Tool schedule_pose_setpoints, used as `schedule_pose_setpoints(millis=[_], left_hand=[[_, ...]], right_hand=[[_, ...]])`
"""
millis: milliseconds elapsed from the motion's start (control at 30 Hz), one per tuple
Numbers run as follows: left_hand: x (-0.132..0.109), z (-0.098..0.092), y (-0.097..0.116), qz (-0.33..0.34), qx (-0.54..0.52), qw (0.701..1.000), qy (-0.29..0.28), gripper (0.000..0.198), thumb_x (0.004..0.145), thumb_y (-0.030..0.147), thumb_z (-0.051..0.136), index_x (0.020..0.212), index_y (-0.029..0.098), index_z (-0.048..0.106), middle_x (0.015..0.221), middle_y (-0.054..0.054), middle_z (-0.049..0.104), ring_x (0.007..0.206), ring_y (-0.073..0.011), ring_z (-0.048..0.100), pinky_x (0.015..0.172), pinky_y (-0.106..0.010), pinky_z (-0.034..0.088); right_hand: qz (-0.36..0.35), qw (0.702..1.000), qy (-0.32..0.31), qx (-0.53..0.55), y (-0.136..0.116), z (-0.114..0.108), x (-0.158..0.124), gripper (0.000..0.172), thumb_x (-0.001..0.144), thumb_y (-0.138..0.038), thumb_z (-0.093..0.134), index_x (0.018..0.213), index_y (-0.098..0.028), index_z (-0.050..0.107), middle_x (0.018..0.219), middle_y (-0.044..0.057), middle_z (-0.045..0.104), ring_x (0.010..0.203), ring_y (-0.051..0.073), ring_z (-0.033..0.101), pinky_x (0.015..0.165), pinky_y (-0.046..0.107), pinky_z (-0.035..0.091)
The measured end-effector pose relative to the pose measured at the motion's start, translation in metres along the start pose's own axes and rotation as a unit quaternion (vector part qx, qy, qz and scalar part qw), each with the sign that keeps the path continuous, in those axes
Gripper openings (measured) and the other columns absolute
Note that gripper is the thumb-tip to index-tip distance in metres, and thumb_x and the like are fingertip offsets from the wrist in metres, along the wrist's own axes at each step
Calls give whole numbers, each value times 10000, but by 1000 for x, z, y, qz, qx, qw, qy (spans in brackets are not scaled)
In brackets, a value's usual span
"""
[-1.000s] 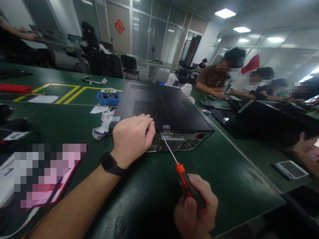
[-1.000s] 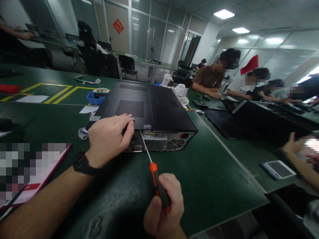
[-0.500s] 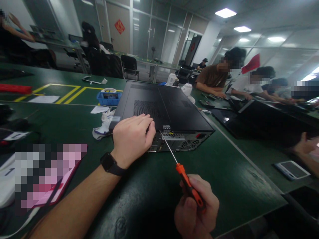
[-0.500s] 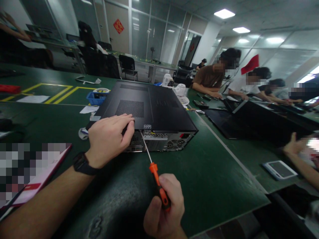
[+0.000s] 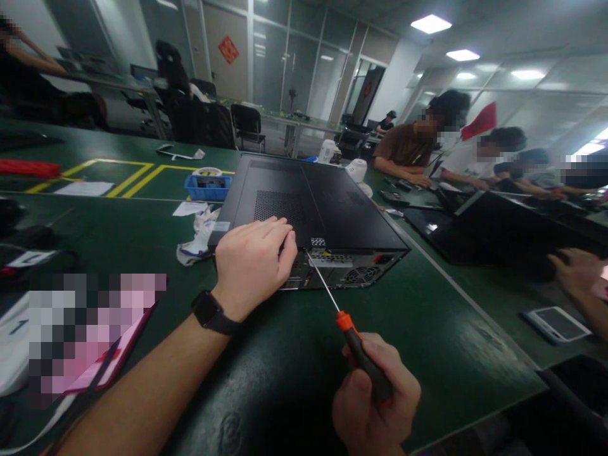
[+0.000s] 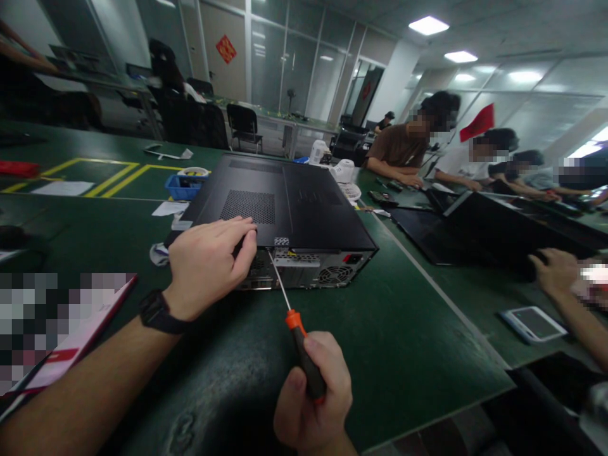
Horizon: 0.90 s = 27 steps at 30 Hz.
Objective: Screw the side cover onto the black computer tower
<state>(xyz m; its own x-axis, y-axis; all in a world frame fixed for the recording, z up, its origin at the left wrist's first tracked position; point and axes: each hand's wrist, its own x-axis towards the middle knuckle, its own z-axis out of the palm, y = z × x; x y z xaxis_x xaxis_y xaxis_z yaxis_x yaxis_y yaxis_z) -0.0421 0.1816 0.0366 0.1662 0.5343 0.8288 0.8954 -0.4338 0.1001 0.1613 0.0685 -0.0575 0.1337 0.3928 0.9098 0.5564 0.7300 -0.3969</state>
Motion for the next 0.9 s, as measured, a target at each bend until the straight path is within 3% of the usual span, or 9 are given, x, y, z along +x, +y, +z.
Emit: schedule_pose_setpoints(millis=[200,400,500,700,900], left_hand=[[-1,1,-1,-4,-5,1000,-7,259,1015,276,544,1043,180,783,1146,-59,828,1063,-287,789,906,-447,605],[-1,0,0,-12,-4,1000,-12,262,1016,282,538,1044,196,785,1159,-63,825,1068,-284,788,915,-438,603],[0,-1,0,-12,-7,1000,-17,275,1019,282,524,1040,200,786,1160,-69,825,1076,-283,786,907,-433,606],[-1,0,0,-17,-13,1000,-15,278,1014,285,533,1051,196,794,1168,-75,822,1076,-294,787,919,-452,607],[-1,-1,0,-16,-8,1000,-18,279,1013,282,536,1046,188,797,1158,-84,824,1068,-299,789,902,-450,610]], right_hand=[[-11,999,15,-34,3,-1,-3,298,1012,-236,606,1296,-146,614,1011,78,691,845,203,723,703,414,650],[-25,992,21,-119,5,-4,-11,280,1052,-321,583,1255,-144,662,939,57,714,760,161,706,666,327,638],[-11,996,19,-89,4,-3,-10,323,1071,-349,540,1286,-133,648,962,68,708,722,151,693,641,330,633],[-7,1000,5,-13,-1,1,3,296,1038,-290,569,1296,-154,621,1027,92,687,878,228,729,710,443,657],[-29,997,23,-65,3,0,-3,287,1036,-229,582,1308,-151,628,1022,72,702,721,142,686,604,313,620]])
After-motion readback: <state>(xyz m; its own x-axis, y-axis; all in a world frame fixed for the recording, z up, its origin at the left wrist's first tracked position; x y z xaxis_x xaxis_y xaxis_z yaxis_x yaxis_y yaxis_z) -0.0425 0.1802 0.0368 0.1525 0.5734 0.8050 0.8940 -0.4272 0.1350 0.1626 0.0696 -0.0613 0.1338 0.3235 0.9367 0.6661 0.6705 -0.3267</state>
